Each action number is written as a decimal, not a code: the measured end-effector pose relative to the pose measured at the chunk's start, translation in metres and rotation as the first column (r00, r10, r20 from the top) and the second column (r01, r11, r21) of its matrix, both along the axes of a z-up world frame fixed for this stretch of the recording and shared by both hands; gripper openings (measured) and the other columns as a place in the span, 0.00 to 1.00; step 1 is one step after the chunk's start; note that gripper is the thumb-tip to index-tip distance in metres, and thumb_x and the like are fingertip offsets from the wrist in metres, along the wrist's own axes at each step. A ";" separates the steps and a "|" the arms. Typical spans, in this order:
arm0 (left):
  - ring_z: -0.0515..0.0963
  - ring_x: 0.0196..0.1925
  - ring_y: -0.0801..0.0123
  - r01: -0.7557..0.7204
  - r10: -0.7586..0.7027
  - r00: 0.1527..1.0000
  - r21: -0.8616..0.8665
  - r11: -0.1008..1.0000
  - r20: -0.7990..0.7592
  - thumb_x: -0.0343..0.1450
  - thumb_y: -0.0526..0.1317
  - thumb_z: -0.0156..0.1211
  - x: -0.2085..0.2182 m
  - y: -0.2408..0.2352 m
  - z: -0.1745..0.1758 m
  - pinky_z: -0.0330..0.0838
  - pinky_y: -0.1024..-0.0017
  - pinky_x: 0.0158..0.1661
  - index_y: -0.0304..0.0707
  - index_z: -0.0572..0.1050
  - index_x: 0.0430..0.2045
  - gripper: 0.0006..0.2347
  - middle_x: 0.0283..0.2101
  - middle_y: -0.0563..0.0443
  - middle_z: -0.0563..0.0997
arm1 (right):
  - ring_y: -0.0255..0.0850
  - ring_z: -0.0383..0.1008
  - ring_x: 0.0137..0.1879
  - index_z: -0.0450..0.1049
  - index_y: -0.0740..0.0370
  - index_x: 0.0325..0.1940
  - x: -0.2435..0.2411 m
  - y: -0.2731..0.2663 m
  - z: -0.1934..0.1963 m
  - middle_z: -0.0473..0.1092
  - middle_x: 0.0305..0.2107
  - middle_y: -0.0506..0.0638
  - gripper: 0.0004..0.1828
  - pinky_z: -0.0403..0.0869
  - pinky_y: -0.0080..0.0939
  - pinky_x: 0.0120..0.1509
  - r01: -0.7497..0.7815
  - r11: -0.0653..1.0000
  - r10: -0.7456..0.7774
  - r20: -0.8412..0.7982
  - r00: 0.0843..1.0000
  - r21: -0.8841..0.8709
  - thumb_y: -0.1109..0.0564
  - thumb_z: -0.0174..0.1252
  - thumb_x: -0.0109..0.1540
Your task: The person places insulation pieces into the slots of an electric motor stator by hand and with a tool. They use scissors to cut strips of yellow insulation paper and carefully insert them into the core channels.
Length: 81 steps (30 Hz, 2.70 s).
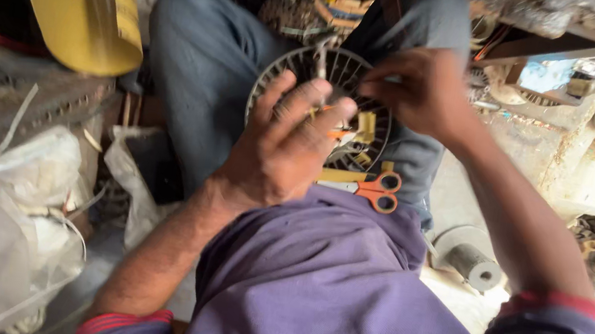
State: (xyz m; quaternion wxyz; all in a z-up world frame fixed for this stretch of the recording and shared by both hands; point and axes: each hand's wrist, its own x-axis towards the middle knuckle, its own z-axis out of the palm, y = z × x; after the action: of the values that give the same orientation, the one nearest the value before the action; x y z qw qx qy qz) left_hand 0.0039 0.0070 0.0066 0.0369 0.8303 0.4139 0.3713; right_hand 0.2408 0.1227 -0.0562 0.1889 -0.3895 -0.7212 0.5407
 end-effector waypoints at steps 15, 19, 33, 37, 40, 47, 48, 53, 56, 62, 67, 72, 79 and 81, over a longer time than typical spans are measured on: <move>0.81 0.53 0.70 0.496 0.404 0.365 -0.542 0.678 0.839 0.71 0.28 0.71 -0.001 -0.026 -0.081 0.78 0.72 0.56 0.34 0.59 0.70 0.33 0.53 0.44 0.80 | 0.35 0.74 0.28 0.84 0.62 0.41 -0.025 0.017 0.016 0.78 0.27 0.52 0.06 0.71 0.38 0.32 0.133 0.944 -0.172 0.107 0.979 0.301 0.59 0.70 0.61; 0.80 0.54 0.69 0.505 0.335 0.424 -0.527 0.683 0.841 0.71 0.28 0.69 -0.010 -0.022 -0.078 0.79 0.71 0.57 0.34 0.61 0.70 0.31 0.55 0.44 0.78 | 0.30 0.75 0.29 0.84 0.61 0.41 -0.033 0.022 0.018 0.79 0.28 0.50 0.06 0.72 0.34 0.32 0.106 0.952 -0.146 0.123 0.982 0.286 0.58 0.70 0.61; 0.83 0.30 0.70 0.386 -0.194 0.922 -0.760 0.523 0.334 0.62 0.39 0.71 -0.020 0.118 -0.061 0.76 0.71 0.34 0.34 0.84 0.25 0.07 0.28 0.49 0.84 | 0.29 0.75 0.22 0.82 0.62 0.42 0.006 -0.051 0.075 0.76 0.27 0.47 0.05 0.68 0.32 0.22 0.000 0.953 -0.036 0.113 0.993 0.303 0.63 0.66 0.62; 0.83 0.30 0.71 0.424 -0.193 0.906 -0.796 0.431 0.378 0.62 0.40 0.72 -0.026 0.116 -0.058 0.76 0.71 0.33 0.37 0.85 0.26 0.07 0.28 0.50 0.85 | 0.42 0.72 0.26 0.80 0.63 0.40 -0.007 -0.071 0.071 0.73 0.26 0.51 0.05 0.69 0.43 0.27 -0.149 0.737 0.014 0.207 0.978 0.659 0.61 0.68 0.61; 0.84 0.35 0.69 0.467 -0.278 0.880 -0.600 0.649 0.384 0.67 0.37 0.71 -0.033 0.114 -0.045 0.76 0.71 0.38 0.34 0.84 0.30 0.05 0.32 0.52 0.84 | 0.44 0.72 0.26 0.80 0.63 0.37 -0.013 -0.091 0.080 0.71 0.23 0.51 0.07 0.70 0.44 0.26 -0.312 0.725 0.109 0.345 0.932 0.614 0.61 0.67 0.56; 0.69 0.65 0.53 0.170 -0.116 0.967 -0.239 0.956 0.226 0.72 0.39 0.68 -0.006 0.008 0.003 0.67 0.54 0.63 0.37 0.84 0.41 0.08 0.66 0.48 0.66 | 0.43 0.74 0.32 0.78 0.66 0.36 -0.005 -0.078 0.119 0.72 0.29 0.51 0.10 0.72 0.44 0.31 -0.410 0.668 0.320 0.258 0.912 0.621 0.59 0.67 0.53; 0.65 0.68 0.47 0.088 -0.087 0.996 -0.116 0.989 0.021 0.69 0.41 0.69 -0.002 0.000 0.004 0.62 0.48 0.64 0.37 0.85 0.39 0.09 0.67 0.48 0.63 | 0.43 0.74 0.32 0.77 0.65 0.34 -0.005 -0.072 0.121 0.72 0.29 0.51 0.09 0.72 0.44 0.31 -0.390 0.674 0.299 0.251 0.921 0.628 0.59 0.68 0.55; 0.59 0.74 0.37 -0.063 0.098 0.968 -0.152 0.986 0.233 0.70 0.34 0.73 -0.001 -0.018 -0.017 0.59 0.46 0.72 0.38 0.80 0.35 0.06 0.70 0.39 0.62 | 0.43 0.71 0.28 0.84 0.57 0.37 -0.014 -0.014 0.082 0.71 0.23 0.50 0.03 0.69 0.45 0.31 -0.210 0.820 0.134 0.177 0.975 0.533 0.60 0.70 0.60; 0.63 0.72 0.38 -0.161 0.173 0.974 -0.090 0.983 0.146 0.69 0.32 0.73 0.000 -0.019 -0.025 0.62 0.47 0.71 0.36 0.79 0.33 0.06 0.68 0.39 0.66 | 0.40 0.77 0.36 0.81 0.59 0.41 -0.029 0.019 0.035 0.76 0.33 0.50 0.06 0.75 0.40 0.39 -0.157 0.894 0.163 0.022 0.986 0.419 0.57 0.70 0.64; 0.78 0.59 0.50 0.111 0.070 0.876 -0.340 0.934 0.477 0.67 0.33 0.73 -0.020 -0.002 -0.003 0.76 0.59 0.59 0.28 0.77 0.38 0.11 0.59 0.41 0.73 | 0.45 0.70 0.40 0.82 0.65 0.43 -0.009 0.012 -0.005 0.73 0.30 0.53 0.09 0.70 0.45 0.48 0.089 0.904 -0.128 0.065 0.990 0.417 0.59 0.71 0.61; 0.80 0.54 0.52 0.184 -0.135 0.966 -0.214 0.959 0.222 0.67 0.34 0.75 -0.027 0.030 0.007 0.75 0.56 0.55 0.32 0.78 0.33 0.09 0.50 0.44 0.78 | 0.49 0.71 0.55 0.72 0.68 0.45 -0.008 -0.067 0.011 0.70 0.45 0.56 0.18 0.74 0.46 0.59 0.516 0.739 -0.327 -0.437 0.837 0.434 0.53 0.70 0.64; 0.81 0.46 0.55 0.236 -0.170 0.954 -0.267 0.934 0.248 0.69 0.30 0.74 -0.029 0.027 0.004 0.76 0.61 0.48 0.30 0.79 0.35 0.08 0.41 0.46 0.80 | 0.58 0.73 0.56 0.74 0.67 0.40 -0.024 -0.103 0.012 0.74 0.42 0.59 0.17 0.74 0.55 0.61 0.334 0.513 -0.296 -0.203 0.933 0.791 0.60 0.76 0.56; 0.82 0.47 0.53 0.245 -0.170 0.945 -0.264 0.933 0.278 0.67 0.30 0.73 -0.023 0.025 0.002 0.79 0.62 0.48 0.29 0.78 0.37 0.09 0.44 0.43 0.80 | 0.57 0.79 0.50 0.72 0.71 0.40 -0.030 -0.098 0.007 0.75 0.39 0.60 0.13 0.78 0.50 0.56 0.378 0.584 -0.254 -0.280 0.926 0.718 0.68 0.70 0.58; 0.84 0.45 0.57 0.246 -0.160 0.946 -0.303 0.920 0.281 0.69 0.28 0.72 -0.022 0.025 -0.003 0.80 0.65 0.46 0.29 0.79 0.39 0.08 0.43 0.45 0.81 | 0.55 0.79 0.50 0.72 0.70 0.41 -0.037 -0.104 0.006 0.74 0.40 0.60 0.11 0.79 0.51 0.59 0.471 0.662 -0.297 -0.372 0.879 0.583 0.69 0.68 0.59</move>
State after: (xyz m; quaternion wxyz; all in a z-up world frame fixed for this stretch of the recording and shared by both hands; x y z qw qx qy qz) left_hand -0.0184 0.0318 0.0041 0.2680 0.7969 0.3737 0.3917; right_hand 0.2035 0.0188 -0.0507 0.5116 -0.3718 -0.7357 0.2424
